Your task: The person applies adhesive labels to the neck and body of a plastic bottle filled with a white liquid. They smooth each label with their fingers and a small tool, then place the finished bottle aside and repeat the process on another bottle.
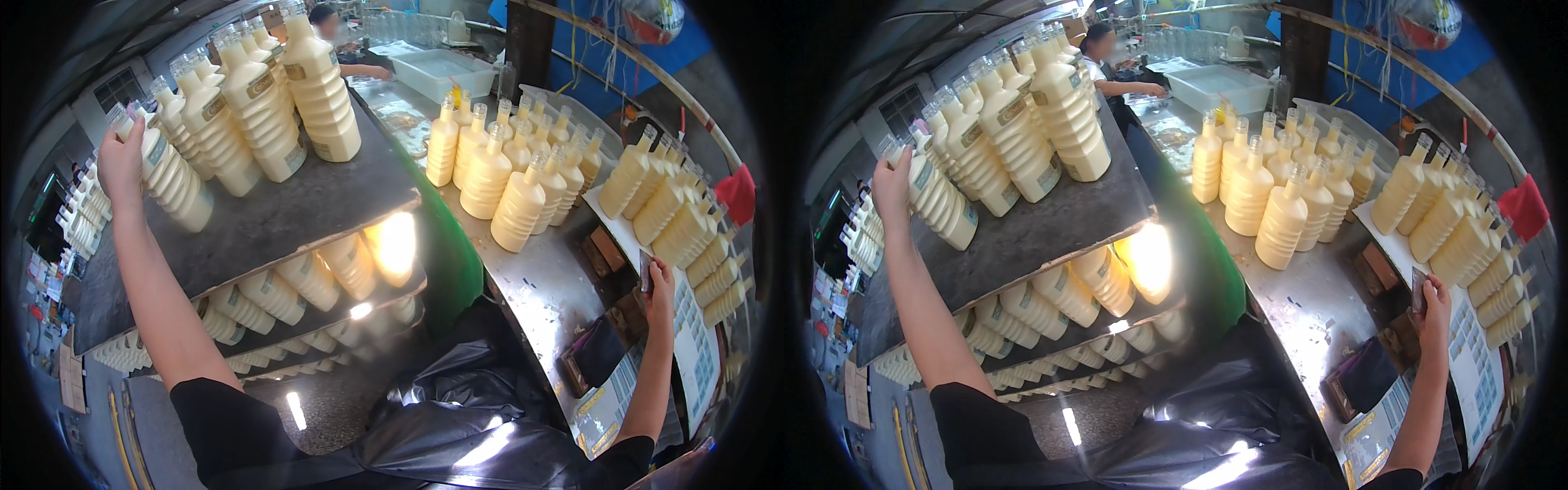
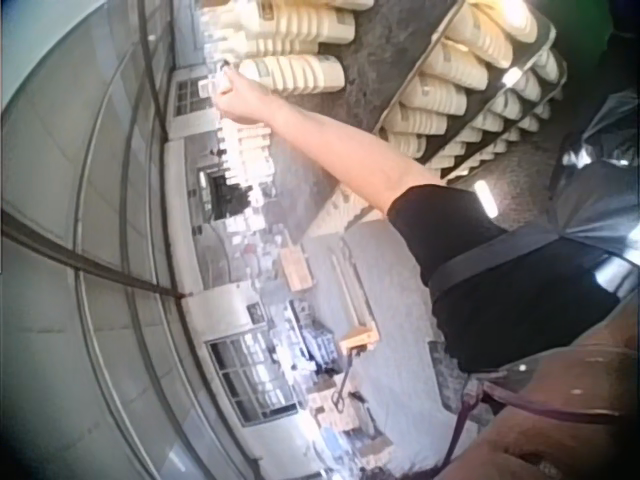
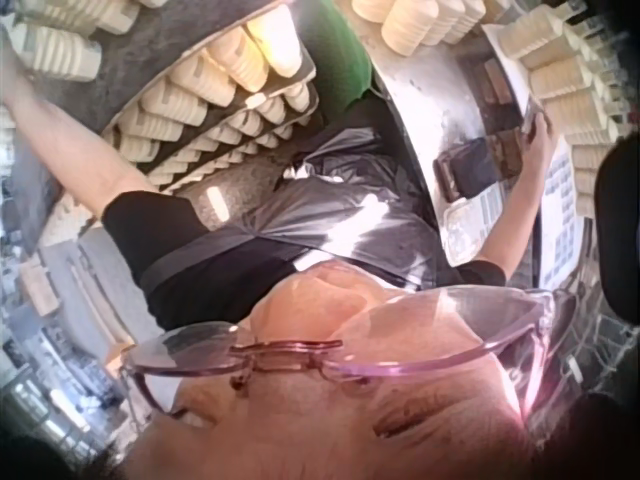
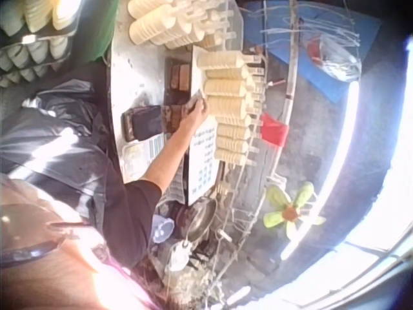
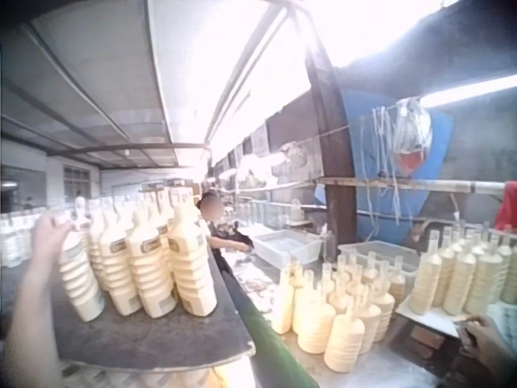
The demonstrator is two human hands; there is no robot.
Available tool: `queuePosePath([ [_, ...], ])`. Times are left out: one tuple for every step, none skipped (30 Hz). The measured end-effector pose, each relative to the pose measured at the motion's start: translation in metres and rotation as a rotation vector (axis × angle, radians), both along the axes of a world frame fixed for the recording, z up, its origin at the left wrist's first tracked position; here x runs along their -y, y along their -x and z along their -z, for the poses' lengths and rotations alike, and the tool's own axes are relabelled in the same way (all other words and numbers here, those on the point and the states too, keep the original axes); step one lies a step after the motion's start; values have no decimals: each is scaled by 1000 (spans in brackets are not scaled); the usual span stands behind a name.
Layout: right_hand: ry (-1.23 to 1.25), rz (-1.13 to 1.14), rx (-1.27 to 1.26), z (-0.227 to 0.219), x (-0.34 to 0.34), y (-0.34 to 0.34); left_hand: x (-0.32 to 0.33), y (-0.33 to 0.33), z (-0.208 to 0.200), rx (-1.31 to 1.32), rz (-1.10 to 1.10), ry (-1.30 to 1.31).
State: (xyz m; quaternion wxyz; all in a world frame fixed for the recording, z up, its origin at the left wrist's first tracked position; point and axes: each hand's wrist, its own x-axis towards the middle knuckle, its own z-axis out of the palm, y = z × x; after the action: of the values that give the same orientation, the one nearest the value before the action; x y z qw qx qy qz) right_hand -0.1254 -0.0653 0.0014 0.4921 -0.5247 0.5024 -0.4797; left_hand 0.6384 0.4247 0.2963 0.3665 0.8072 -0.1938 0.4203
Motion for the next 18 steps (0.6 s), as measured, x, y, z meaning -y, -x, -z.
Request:
queuePosePath([
  [-2, 18, -15, 1, -3, 7, 7, 1, 2, 3, -128, -58],
  [-10, 37, -24, 2, -9, 11, 12, -2, 3, 9, -123, -54],
  [-2, 50, -39, 2, -13, 16, 17, -8, 5, 15, -114, -49],
  [7, 67, -55, 2, -17, 22, 23, -17, 8, 18, -100, -43],
  [15, 99, -77, 0, -26, 32, 29, -33, 13, 10, -69, -58],
  [-3, 78, -83, 8, -25, 29, 11, -49, -4, 20, -49, -61],
  [-18, 81, -107, 10, -24, 28, 0, -75, -7, 12, -4, -60],
  [-32, 96, -134, 10, -25, 30, -9, -97, -10, 15, 7, -96],
  [-48, 131, -137, 7, -30, 27, -14, -111, -13, 21, 24, -131],
  [-65, 166, -141, 4, -36, 21, -7, -117, -8, 52, 74, -82],
  [-70, 161, -148, 0, -42, 20, 2, -121, 1, 64, 110, -52],
  [-77, 126, -136, 0, -43, 13, -14, -141, -3, -59, 233, 0],
  [-93, 123, -128, -4, -51, 10, -10, -146, 2, -66, 199, -45],
  [-105, 117, -118, -8, -56, 8, -5, -150, 7, -71, 170, -90],
  [-111, 121, -86, -6, -59, 11, -1, -155, 8, -41, 109, -156],
  [-122, 113, -79, -4, -60, 9, -13, -163, -1, 9, 6, -201],
  [-132, 97, -66, -2, -61, 5, -36, -173, -21, 67, -107, -243],
  [-141, 84, -55, -1, -62, 1, -44, -176, -42, 124, -214, -281],
])
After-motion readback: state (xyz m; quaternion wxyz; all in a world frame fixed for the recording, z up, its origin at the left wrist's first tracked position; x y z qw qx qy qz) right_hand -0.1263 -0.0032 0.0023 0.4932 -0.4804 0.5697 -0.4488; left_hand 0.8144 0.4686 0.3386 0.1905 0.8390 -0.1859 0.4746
